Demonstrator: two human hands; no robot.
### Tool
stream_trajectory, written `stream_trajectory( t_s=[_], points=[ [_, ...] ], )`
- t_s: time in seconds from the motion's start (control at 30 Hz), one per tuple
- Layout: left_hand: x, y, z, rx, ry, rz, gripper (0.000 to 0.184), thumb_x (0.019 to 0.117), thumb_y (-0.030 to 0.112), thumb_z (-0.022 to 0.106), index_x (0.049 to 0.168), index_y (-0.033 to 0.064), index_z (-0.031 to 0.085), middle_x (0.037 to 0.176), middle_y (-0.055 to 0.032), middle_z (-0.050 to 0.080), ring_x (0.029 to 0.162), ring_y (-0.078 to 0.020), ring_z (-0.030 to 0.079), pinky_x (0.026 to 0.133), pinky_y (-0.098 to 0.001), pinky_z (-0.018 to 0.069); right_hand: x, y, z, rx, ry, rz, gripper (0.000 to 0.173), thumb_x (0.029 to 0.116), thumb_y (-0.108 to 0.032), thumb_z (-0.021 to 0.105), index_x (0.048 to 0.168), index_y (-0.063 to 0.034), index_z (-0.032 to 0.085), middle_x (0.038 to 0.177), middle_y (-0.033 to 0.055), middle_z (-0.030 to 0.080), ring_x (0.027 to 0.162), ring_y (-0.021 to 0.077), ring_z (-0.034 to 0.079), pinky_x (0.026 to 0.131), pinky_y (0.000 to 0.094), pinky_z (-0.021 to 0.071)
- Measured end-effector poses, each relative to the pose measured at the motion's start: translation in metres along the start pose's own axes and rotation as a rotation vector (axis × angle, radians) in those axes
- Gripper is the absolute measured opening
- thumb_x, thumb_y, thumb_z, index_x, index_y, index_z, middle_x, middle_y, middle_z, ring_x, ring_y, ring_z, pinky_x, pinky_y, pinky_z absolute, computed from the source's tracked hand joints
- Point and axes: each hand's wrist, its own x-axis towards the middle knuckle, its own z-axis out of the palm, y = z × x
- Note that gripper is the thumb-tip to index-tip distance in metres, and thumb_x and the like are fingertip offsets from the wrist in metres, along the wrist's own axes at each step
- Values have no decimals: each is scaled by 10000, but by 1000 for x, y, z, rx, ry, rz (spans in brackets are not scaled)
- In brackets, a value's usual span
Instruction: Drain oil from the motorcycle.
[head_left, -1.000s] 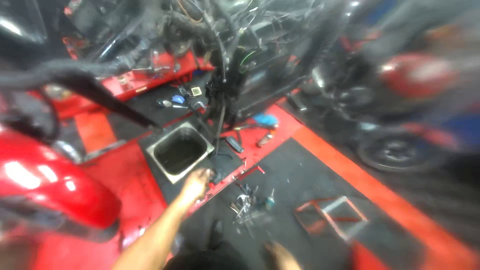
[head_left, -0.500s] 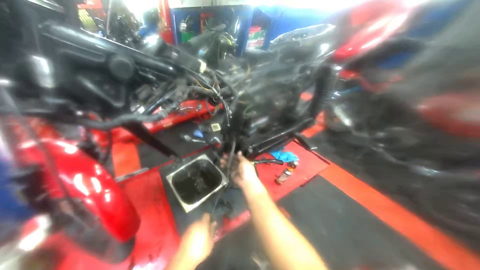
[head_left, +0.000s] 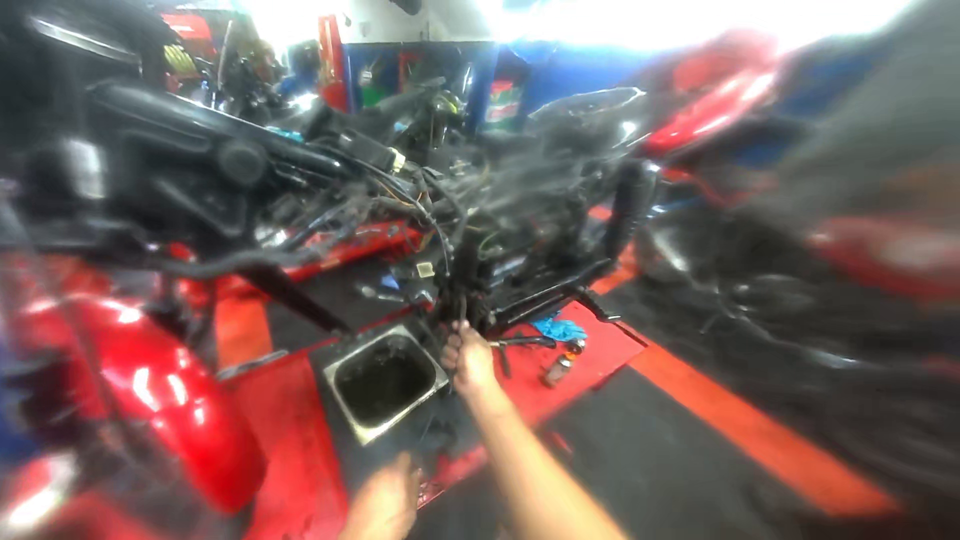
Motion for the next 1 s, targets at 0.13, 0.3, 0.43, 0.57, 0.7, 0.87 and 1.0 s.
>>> stream_trajectory(
  t_s=[0.13,0.3,0.43,0.57,0.7,0.87,1.0],
  points=[
    [7,-5,-2,0,-18,7,423,1098,419,377,1340,138,579,1093,-153,719,1053,-332,709,917,-556,566,-21,26,-8,-3,-5,24,364,1127,-415,323,1100,-132,550,562,-54,355,405,72,321,389,238,325],
    [13,-12,-4,-31,-59,55,449,1096,423,386,1318,91,591,1078,-192,714,1046,-372,703,907,-587,556,-60,71,-28,-96,-13,-9,372,1143,-288,260,1060,-26,512,598,15,447,463,158,482,475,345,512],
    [13,-12,2,-49,-94,110,435,1095,410,397,1331,96,584,1087,-184,716,1044,-359,708,912,-576,562,-39,43,-18,-101,57,82,394,1139,-323,311,1039,-29,553,582,8,455,440,139,464,449,329,492],
    [13,-11,-2,-100,-115,149,402,1090,394,432,1322,107,591,1073,-161,717,1018,-325,710,912,-546,562,2,14,2,-85,63,285,463,1096,-501,386,958,-97,566,561,-22,409,401,86,378,385,245,378],
    [3,-38,3,-35,-110,179,460,1092,434,414,1284,68,616,1039,-187,719,1004,-357,713,900,-570,563,-33,59,-10,-107,-14,158,490,1113,-502,300,893,-102,478,539,-16,382,406,126,404,414,308,437],
    [-16,-60,16,96,60,277,474,1090,425,399,1109,46,683,896,-166,721,868,-343,734,784,-543,596,-107,121,-18,-351,8,-12,515,1137,-294,252,865,12,565,600,87,601,553,245,657,602,445,624],
    [-15,-79,8,169,50,273,400,1054,364,476,1174,81,732,1101,-119,750,1143,-293,682,1087,-471,487,-150,151,-20,-735,-99,46,450,1107,-310,363,875,-51,649,712,30,654,667,154,653,676,371,578]
  ],
)
